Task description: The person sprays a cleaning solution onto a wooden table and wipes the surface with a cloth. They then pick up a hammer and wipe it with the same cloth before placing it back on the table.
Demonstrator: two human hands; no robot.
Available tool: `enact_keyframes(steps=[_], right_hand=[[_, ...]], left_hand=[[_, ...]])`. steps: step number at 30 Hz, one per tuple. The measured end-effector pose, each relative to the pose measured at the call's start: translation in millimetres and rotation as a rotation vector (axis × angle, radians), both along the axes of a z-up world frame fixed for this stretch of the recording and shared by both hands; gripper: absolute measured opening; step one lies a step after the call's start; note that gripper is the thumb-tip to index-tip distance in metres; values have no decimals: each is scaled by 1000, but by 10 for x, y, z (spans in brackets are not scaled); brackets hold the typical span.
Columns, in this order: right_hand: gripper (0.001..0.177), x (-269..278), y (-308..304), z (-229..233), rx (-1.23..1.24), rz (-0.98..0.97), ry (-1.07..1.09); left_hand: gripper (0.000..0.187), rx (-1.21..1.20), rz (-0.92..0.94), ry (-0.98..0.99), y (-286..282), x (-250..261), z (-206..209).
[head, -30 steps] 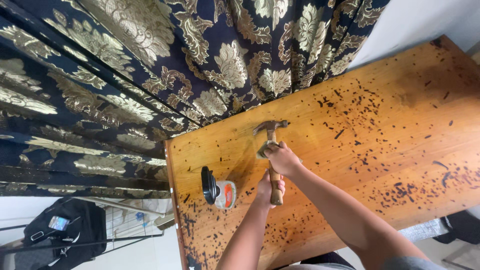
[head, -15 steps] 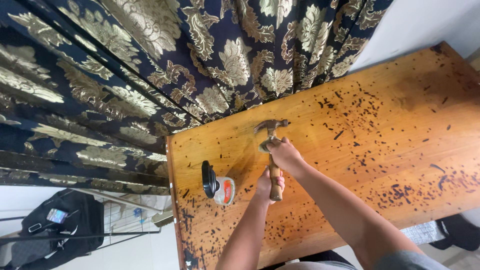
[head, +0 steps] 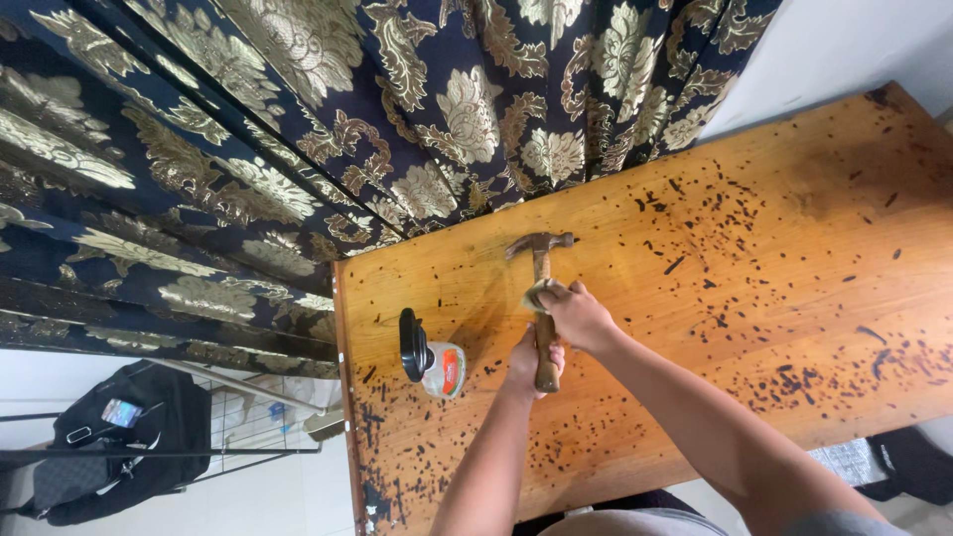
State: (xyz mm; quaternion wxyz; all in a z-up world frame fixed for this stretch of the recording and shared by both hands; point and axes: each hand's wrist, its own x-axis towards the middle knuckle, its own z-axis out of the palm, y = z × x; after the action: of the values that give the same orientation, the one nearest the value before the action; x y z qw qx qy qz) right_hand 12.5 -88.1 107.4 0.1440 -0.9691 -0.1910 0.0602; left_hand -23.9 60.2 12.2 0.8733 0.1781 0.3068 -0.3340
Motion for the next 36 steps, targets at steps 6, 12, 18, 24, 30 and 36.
enact_keyframes(steps=[6, 12, 18, 24, 30, 36], right_hand=[[59, 273, 166, 20, -142, 7, 86], [45, 20, 219, 320, -108, 74, 112], [58, -195, 30, 576, -86, 122, 166], [45, 97, 5, 214, -83, 65, 72], [40, 203, 163, 166, -174, 86, 84], [38, -1, 192, 340, -88, 89, 168]], left_hand=[[51, 58, 22, -26, -43, -15, 145], [43, 139, -14, -46, -55, -46, 269], [39, 120, -9, -57, -91, -64, 342], [42, 108, -14, -76, -131, -44, 346], [40, 89, -13, -99, -90, -40, 299], [37, 203, 2, -75, -126, -72, 276]])
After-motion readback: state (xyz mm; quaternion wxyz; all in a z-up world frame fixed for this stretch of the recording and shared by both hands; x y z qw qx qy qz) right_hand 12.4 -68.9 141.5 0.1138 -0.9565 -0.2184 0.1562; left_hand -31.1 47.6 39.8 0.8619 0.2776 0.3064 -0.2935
